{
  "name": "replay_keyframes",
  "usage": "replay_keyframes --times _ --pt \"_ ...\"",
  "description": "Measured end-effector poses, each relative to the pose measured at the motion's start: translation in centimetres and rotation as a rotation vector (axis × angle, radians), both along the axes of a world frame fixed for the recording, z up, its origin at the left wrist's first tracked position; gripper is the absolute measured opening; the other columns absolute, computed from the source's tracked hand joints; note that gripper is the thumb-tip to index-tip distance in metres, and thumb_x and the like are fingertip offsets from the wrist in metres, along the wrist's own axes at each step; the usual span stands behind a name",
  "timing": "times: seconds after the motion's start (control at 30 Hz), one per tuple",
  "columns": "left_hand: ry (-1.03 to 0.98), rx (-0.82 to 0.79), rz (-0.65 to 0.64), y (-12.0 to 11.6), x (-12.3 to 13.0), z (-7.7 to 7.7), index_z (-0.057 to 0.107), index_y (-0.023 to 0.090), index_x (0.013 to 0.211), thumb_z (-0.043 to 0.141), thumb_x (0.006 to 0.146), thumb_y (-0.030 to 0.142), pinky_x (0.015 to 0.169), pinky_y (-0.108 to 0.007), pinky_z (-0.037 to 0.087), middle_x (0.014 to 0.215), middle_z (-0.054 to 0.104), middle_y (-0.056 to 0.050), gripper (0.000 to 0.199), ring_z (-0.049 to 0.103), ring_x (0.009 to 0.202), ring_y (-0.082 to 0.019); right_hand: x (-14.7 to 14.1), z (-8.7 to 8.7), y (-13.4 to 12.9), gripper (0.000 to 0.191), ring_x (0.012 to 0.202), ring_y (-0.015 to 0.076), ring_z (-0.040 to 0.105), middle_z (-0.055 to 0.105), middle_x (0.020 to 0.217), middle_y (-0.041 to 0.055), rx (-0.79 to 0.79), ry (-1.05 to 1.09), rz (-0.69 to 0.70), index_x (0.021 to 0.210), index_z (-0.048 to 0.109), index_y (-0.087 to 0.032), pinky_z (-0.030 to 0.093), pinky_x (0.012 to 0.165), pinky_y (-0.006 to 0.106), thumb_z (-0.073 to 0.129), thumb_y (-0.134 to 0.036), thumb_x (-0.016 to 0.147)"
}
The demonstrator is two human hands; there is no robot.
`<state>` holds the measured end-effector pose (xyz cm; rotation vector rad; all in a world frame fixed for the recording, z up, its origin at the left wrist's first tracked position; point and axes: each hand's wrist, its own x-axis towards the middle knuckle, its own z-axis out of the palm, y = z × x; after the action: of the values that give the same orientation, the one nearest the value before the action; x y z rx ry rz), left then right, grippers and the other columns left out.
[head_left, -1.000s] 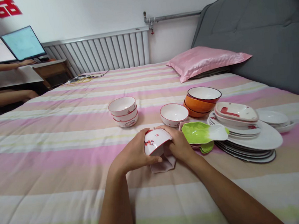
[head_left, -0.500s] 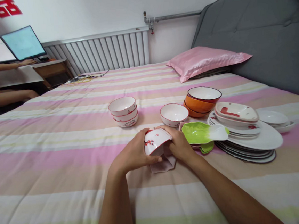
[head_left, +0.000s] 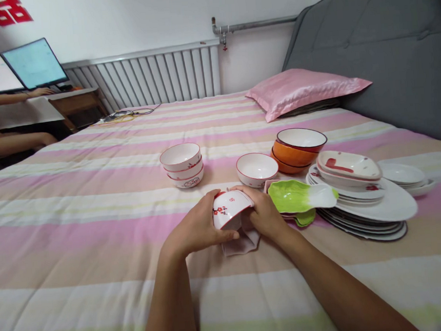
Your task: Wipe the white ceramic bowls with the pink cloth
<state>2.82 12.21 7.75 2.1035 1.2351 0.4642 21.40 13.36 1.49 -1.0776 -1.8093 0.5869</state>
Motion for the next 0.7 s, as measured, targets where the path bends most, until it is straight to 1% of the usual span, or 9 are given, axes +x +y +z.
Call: replay_keyframes --times 0.2,0.43,0.7 --pt "0.009 -0.004 0.008 -0.03 0.03 0.06 0.039 0.024 0.133 0.076 0.059 0.041 0.099 -0.051 0.041 0.134 0.048 -0.012 0.085 0.046 0.122 -0.033 -0.05 -0.01 -0.05 0.055 0.106 0.0229 0.061 0.067 0.113 0.0051 -0.007 -0.003 -0.005 0.112 0.060 -0.022 0.046 0.090 0.036 0.042 -0.001 0.064" --pt "0.022 -0.009 0.008 -0.07 0.05 0.16 0.039 0.023 0.133 0.075 0.059 0.040 0.100 -0.049 0.041 0.136 0.047 -0.012 0.085 0.046 0.123 -0.033 -0.05 0.12 -0.13 0.054 0.105 0.0225 0.061 0.067 0.113 0.0053 -0.011 0.000 -0.006 0.112 0.060 -0.021 0.046 0.090 0.036 0.042 -0.002 0.065" --pt "0.026 -0.011 0.006 -0.10 0.11 0.19 0.039 0.023 0.133 0.075 0.060 0.040 0.100 -0.050 0.041 0.137 0.046 -0.012 0.083 0.046 0.123 -0.034 -0.03 0.12 -0.08 0.056 0.106 0.0224 0.061 0.067 0.112 0.0054 -0.016 0.003 -0.003 0.112 0.060 -0.021 0.045 0.091 0.036 0.042 -0.001 0.063"
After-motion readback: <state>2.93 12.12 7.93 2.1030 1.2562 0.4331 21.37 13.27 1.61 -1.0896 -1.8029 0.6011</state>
